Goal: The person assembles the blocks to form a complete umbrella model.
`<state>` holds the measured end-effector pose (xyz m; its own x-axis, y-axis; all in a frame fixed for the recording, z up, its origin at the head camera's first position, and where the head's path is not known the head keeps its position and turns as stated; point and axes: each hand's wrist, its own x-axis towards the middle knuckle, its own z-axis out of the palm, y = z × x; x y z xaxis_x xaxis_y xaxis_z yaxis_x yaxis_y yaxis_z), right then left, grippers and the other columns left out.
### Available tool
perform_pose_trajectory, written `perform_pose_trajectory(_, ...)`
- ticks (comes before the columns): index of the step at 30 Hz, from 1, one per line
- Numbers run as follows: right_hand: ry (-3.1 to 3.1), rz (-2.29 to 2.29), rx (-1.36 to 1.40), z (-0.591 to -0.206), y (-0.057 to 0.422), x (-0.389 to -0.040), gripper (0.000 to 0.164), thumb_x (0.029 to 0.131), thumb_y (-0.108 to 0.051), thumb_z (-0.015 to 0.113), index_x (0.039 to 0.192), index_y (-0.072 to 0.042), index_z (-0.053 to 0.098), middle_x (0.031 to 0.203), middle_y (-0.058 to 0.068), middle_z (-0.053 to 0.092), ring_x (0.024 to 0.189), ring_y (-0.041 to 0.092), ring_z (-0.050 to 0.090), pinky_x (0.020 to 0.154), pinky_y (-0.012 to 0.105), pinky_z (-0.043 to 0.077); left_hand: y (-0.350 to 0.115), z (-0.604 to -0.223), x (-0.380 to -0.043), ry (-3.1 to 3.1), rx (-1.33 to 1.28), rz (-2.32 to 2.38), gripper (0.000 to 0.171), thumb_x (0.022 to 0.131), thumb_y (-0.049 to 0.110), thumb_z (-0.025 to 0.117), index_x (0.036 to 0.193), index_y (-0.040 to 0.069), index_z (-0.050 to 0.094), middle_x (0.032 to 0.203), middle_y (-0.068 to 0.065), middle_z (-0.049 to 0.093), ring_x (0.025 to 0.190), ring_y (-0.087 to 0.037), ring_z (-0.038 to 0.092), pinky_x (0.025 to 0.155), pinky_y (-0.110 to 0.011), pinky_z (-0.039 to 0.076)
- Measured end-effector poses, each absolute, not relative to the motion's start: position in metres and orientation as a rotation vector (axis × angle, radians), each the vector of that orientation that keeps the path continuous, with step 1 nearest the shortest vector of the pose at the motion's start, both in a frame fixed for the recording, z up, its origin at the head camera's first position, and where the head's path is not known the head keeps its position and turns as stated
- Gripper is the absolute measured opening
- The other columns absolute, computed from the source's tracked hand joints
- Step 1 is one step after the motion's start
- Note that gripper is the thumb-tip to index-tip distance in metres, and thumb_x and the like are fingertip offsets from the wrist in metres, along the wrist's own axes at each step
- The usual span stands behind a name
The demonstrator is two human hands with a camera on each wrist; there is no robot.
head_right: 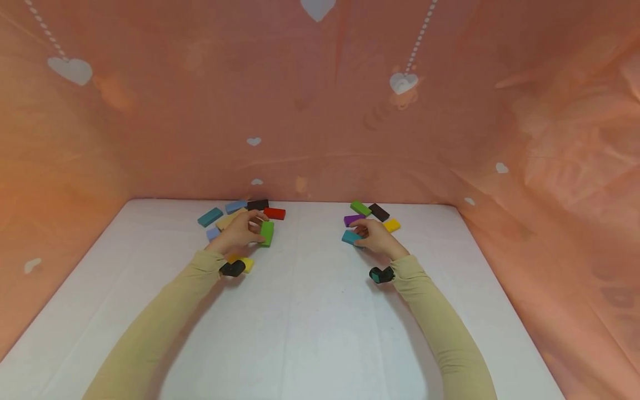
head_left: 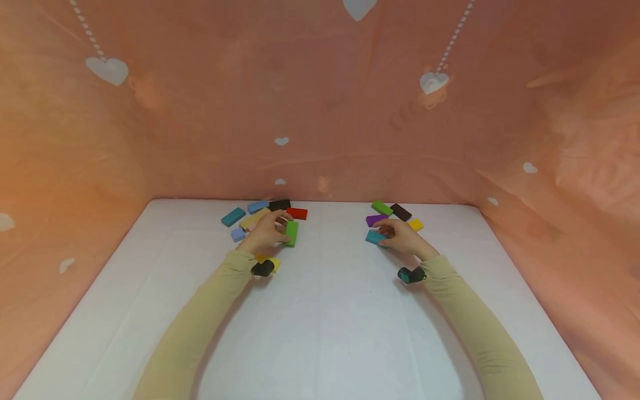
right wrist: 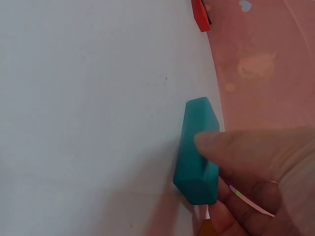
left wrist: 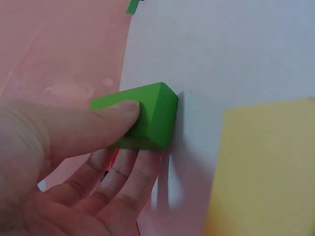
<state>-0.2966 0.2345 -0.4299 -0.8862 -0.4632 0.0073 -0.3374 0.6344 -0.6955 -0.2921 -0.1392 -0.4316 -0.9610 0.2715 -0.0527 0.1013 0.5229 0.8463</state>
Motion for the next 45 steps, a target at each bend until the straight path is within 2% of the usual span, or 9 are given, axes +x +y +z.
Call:
perform_pose_trajectory(8,2.688,-1.075,-0.654,-0.430,0.234,-0.297,0.041,0.083,0.005,0.069,0.122,0.007,0.057,0.106,0.019,0.062,0.097,0.033,0.056,0.089,0.045,0.048,-0.138,-0.431,-0.290,2.551,0.338,1.455,0.046,0.078,-0.003,0.076,0.118,0.001,0.056,0.116,-0.018,0.057,0.101,-0.032,0.057,0.091,-0.041,0.049)
perform_pose_trajectory(15,2.692,-1.046,-0.639,-0.431,0.234,-0.296,0.039,0.084,0.003,0.068,0.122,0.006,0.059,0.106,0.017,0.061,0.097,0.031,0.055,0.089,0.045,0.047,-0.135,-0.427,-0.280,2.505,0.314,1.480,0.046,0.078,0.001,0.078,0.119,0.004,0.058,0.116,-0.014,0.059,0.102,-0.030,0.057,0.093,-0.040,0.048)
perform_pose_trajectory(26,2.702,-0.993,-0.660,-0.430,0.234,-0.297,0.036,0.084,0.003,0.068,0.119,0.008,0.060,0.107,0.019,0.062,0.097,0.032,0.055,0.091,0.045,0.047,-0.118,-0.425,-0.252,2.353,0.323,1.528,0.044,0.078,0.008,0.079,0.117,0.009,0.059,0.112,-0.010,0.061,0.100,-0.026,0.059,0.090,-0.037,0.050)
perform_pose_trajectory(30,2.703,-0.977,-0.643,-0.430,0.233,-0.296,0.037,0.085,0.002,0.068,0.120,0.007,0.060,0.108,0.018,0.062,0.097,0.031,0.055,0.091,0.045,0.047,-0.111,-0.430,-0.239,2.282,0.312,1.552,0.045,0.078,0.006,0.079,0.118,0.009,0.059,0.111,-0.009,0.061,0.098,-0.024,0.059,0.090,-0.037,0.050)
perform_pose_trajectory(38,2.720,-0.960,-0.620,-0.432,0.233,-0.299,0.036,0.085,0.000,0.068,0.121,0.004,0.061,0.107,0.016,0.062,0.095,0.029,0.054,0.089,0.042,0.047,-0.106,-0.436,-0.211,2.079,0.292,1.644,0.042,0.078,0.004,0.079,0.115,0.007,0.059,0.109,-0.011,0.058,0.095,-0.025,0.058,0.080,-0.031,0.053)
perform_pose_trajectory(45,2.723,-0.959,-0.633,-0.432,0.233,-0.298,0.036,0.086,0.000,0.068,0.120,0.005,0.061,0.107,0.016,0.062,0.096,0.029,0.054,0.088,0.041,0.047,-0.100,-0.445,-0.197,2.139,0.325,1.581,0.044,0.075,0.009,0.082,0.112,0.007,0.059,0.104,-0.007,0.061,0.092,-0.022,0.059,0.080,-0.031,0.052)
